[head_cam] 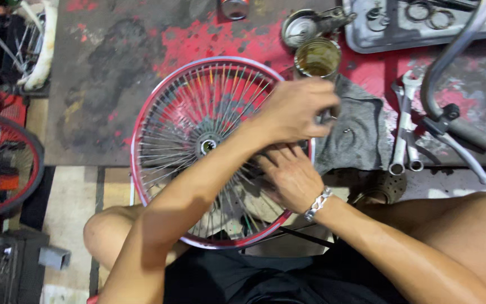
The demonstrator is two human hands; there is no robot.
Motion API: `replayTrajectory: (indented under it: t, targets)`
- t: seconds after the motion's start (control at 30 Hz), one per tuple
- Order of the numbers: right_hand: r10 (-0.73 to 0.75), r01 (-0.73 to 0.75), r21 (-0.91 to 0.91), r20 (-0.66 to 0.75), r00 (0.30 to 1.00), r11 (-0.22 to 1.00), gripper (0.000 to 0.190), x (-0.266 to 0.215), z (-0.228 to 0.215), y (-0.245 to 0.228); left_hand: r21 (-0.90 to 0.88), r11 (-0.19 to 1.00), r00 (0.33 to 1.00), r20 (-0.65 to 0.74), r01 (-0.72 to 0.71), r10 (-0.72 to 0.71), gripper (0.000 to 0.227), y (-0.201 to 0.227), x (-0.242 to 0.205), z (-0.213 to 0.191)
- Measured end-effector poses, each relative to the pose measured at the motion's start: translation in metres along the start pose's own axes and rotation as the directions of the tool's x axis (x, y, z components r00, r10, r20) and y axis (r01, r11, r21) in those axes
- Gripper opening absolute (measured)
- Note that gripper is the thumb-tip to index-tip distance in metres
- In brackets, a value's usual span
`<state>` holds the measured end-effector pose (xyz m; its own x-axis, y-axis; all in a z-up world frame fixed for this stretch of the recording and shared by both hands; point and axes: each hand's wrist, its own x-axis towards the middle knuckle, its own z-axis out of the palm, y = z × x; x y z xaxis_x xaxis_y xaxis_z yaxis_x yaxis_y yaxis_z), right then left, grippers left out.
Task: The person applies grease from a jar to the center of a spoked wheel by hand, inserts small ball bearings into the greased hub, and moves a metal tray containing motorcycle parts.
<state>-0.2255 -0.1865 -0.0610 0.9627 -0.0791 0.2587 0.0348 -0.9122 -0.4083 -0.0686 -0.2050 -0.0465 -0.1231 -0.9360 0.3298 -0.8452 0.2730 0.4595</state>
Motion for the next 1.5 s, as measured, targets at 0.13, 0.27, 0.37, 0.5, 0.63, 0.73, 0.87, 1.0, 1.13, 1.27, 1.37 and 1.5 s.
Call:
replayTrajectory:
  t: [0.13,0.27,0.37,0.5,0.63,0.73,0.87,1.0,1.13,1.27,1.37,1.5]
  targets:
    - [0.013,-0.008,0.088,-0.055,0.998,0.996,0.057,0.004,-0.005,0.006,-0.023,0.978,0.964,-0.164,0.207,-0.208,0.021,0.006,-0.083,-0.088]
    - [-0.001,0.007,0.063,-0.097,0.995,0.998,0.05,0.008,-0.006,0.005,0.025,0.907,0.895,-0.175,0.42,-0.409,0.02,0.011,-0.149,-0.129]
    - [-0.009,0.018,0.069,-0.124,0.992,0.997,0.043,0.009,-0.006,0.003,0.02,0.86,0.853,-0.143,0.509,-0.501,0.019,0.011,-0.177,-0.128]
    - [-0.014,0.021,0.052,-0.133,0.991,0.998,0.039,0.011,-0.006,0.004,0.038,0.855,0.856,-0.062,0.517,-0.514,0.018,0.008,-0.19,-0.118]
    - [-0.006,0.014,0.07,-0.117,0.993,0.997,0.037,0.014,-0.008,0.006,0.041,0.841,0.841,0.019,0.54,-0.541,0.018,0.007,-0.188,-0.117]
    - [0.002,0.007,0.082,-0.109,0.994,0.997,0.036,0.014,-0.008,0.006,0.075,0.857,0.857,0.043,0.51,-0.514,0.017,0.008,-0.187,-0.118]
    - [0.011,-0.002,0.086,-0.104,0.995,0.996,0.036,0.014,-0.008,0.007,0.08,0.863,0.864,0.026,0.499,-0.503,0.016,0.01,-0.186,-0.119]
    - [0.015,-0.007,0.074,-0.111,0.994,0.997,0.036,0.013,-0.008,0.007,0.086,0.847,0.847,0.043,0.525,-0.529,0.018,0.013,-0.187,-0.121]
    - [0.013,-0.006,0.073,-0.107,0.994,0.997,0.036,0.013,-0.008,0.007,0.101,0.864,0.866,0.035,0.493,-0.498,0.017,0.013,-0.186,-0.12]
    - [0.012,-0.004,0.077,-0.113,0.993,0.997,0.036,0.013,-0.008,0.007,0.079,0.86,0.861,0.038,0.503,-0.507,0.018,0.013,-0.186,-0.12]
    - [0.013,-0.004,0.078,-0.114,0.993,0.997,0.036,0.013,-0.008,0.006,0.025,0.86,0.86,-0.019,0.51,-0.509,0.016,0.016,-0.185,-0.122]
    - [-0.018,0.034,0.117,-0.136,0.991,0.993,0.039,0.012,-0.007,0.001,-0.041,0.842,0.835,-0.116,0.537,-0.538,0.017,0.021,-0.175,-0.122]
